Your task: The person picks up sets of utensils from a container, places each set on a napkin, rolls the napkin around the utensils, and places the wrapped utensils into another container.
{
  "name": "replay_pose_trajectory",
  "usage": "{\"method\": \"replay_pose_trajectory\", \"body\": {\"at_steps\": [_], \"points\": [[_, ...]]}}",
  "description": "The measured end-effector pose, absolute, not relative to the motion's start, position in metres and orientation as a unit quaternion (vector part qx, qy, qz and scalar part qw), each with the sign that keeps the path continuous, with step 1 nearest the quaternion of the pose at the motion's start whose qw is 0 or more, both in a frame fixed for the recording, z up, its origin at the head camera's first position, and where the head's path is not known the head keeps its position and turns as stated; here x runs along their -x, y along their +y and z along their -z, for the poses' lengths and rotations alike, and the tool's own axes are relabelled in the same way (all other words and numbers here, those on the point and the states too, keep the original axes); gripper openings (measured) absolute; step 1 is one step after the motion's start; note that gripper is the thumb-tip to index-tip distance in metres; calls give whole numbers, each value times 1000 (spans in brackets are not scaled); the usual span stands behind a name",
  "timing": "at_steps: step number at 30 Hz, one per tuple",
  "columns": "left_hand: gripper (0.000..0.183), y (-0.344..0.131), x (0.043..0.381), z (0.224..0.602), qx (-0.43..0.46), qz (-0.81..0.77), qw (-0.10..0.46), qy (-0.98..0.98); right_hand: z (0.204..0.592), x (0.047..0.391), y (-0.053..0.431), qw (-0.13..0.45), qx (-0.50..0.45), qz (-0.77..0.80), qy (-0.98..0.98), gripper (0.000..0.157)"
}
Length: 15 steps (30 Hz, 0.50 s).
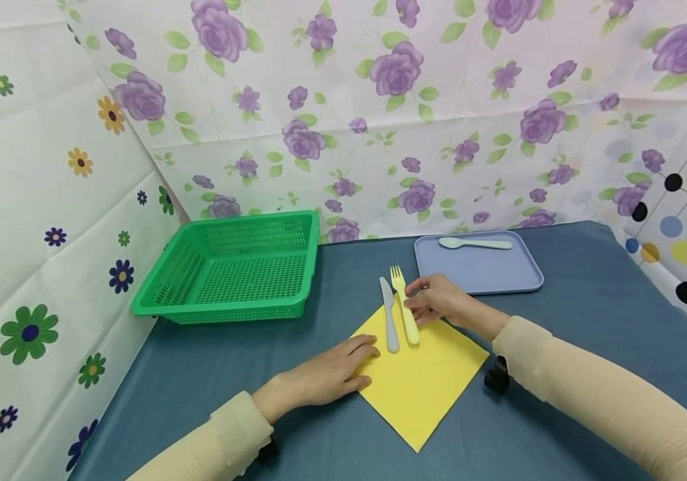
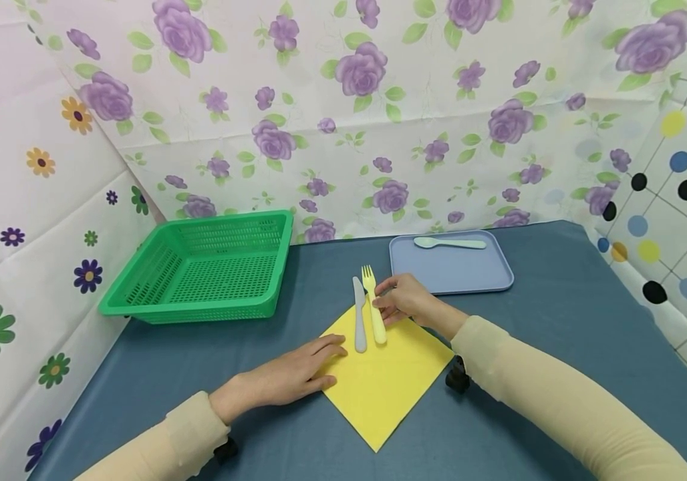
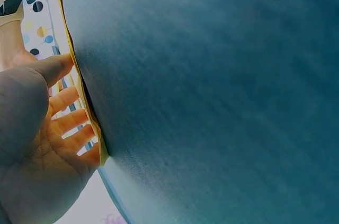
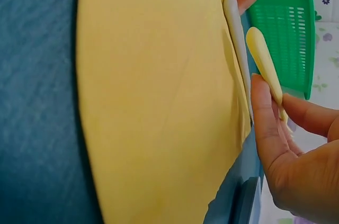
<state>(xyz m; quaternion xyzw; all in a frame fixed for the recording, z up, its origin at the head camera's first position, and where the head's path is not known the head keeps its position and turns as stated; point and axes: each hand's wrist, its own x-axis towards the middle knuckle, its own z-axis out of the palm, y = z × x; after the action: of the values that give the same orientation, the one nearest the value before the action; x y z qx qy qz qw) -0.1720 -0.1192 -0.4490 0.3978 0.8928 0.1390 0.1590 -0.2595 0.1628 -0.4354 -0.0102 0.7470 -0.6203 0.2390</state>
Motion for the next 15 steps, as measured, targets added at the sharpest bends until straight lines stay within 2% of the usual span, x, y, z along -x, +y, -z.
{"method": "replay_pose_trajectory", "body": {"at_steps": [15], "points": [[48,-118,173,452,-395,-139,155,895,439,261,151,256,-25,615,746,28]]}}
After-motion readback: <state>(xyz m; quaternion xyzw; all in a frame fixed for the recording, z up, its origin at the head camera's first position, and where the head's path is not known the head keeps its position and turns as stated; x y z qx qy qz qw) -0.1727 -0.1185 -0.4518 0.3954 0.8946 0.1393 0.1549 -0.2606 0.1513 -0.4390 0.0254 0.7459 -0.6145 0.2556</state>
